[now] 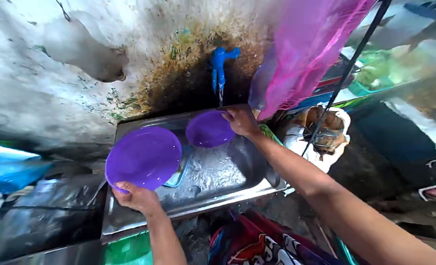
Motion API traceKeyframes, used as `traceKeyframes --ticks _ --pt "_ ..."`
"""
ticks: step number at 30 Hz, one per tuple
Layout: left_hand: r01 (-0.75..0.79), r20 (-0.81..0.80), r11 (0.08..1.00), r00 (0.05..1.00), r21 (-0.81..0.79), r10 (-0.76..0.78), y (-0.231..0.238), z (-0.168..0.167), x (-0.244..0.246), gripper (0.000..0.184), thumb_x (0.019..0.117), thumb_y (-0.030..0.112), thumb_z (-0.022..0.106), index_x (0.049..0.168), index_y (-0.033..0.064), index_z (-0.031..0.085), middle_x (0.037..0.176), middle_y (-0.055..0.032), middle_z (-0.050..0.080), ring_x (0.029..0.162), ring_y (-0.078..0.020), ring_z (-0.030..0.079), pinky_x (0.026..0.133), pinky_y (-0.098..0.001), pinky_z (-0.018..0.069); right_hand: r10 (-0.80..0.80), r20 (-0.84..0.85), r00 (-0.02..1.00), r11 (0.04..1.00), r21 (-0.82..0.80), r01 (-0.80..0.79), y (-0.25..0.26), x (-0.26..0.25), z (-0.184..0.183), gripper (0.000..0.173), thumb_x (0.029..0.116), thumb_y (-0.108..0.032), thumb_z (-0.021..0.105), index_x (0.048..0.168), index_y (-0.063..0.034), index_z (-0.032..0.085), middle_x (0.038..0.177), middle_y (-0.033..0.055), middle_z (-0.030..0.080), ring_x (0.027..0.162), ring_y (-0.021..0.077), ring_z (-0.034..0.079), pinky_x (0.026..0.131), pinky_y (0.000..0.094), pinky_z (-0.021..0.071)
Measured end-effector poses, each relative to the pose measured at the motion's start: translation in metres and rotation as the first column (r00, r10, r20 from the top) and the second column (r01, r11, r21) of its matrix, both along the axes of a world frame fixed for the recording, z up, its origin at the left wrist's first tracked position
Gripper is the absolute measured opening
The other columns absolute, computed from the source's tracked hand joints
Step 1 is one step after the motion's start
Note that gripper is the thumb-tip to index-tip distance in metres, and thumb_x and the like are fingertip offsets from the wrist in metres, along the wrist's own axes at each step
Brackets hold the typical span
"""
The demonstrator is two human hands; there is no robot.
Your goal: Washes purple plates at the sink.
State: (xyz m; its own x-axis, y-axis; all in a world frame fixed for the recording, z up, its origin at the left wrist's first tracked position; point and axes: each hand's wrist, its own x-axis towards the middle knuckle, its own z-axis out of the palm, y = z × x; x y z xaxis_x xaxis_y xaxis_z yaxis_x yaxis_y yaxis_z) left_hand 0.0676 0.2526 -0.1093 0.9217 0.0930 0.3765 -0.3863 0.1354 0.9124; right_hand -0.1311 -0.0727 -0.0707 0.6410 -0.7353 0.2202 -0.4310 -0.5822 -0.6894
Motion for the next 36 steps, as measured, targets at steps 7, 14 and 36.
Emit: traceKeyframes --ticks 7,14,36 --pt "0.298 0.099 0.909 0.936 0.29 -0.339 -0.011 0.031 0.007 0.027 0.1009 0.01 0.059 0.12 -0.009 0.059 0.106 -0.0071 0.068 0.097 -0.0011 0.065 0.09 -0.0223 0.0554 0.102 -0.012 0.995 0.923 -0.372 -0.099 -0.019 0.007 0.016 0.025 0.1041 -0.016 0.055 0.119 -0.0171 0.076 0.124 0.007 0.072 0.115 0.0264 0.069 0.098 0.0512 0.0558" --pt "0.492 0.05 0.326 0.493 0.807 -0.868 -0.113 0.076 -0.007 0.023 0.0949 0.027 0.073 0.099 0.0049 0.077 0.161 -0.0153 0.038 0.145 -0.0306 0.042 0.117 -0.0498 0.0409 -0.213 -0.112 0.97 0.976 0.015 0.216 -0.019 -0.014 0.024 0.037 0.1063 -0.038 0.052 0.129 -0.0128 0.067 0.113 0.02 0.072 0.108 0.0421 0.068 0.092 0.0682 0.0505" --pt "0.223 0.12 0.189 0.293 0.956 -0.949 -0.28 0.096 0.0 0.037 0.0967 0.049 0.065 0.104 0.0147 0.076 0.114 -0.0105 0.072 0.109 -0.0317 0.067 0.091 -0.059 0.0531 -0.015 -0.346 0.938 0.801 0.557 0.218 0.055 -0.075 -0.021 0.048 0.1111 -0.033 0.041 0.139 0.004 0.051 0.118 0.0225 0.066 0.1 0.0286 0.069 0.086 0.0459 0.0588"
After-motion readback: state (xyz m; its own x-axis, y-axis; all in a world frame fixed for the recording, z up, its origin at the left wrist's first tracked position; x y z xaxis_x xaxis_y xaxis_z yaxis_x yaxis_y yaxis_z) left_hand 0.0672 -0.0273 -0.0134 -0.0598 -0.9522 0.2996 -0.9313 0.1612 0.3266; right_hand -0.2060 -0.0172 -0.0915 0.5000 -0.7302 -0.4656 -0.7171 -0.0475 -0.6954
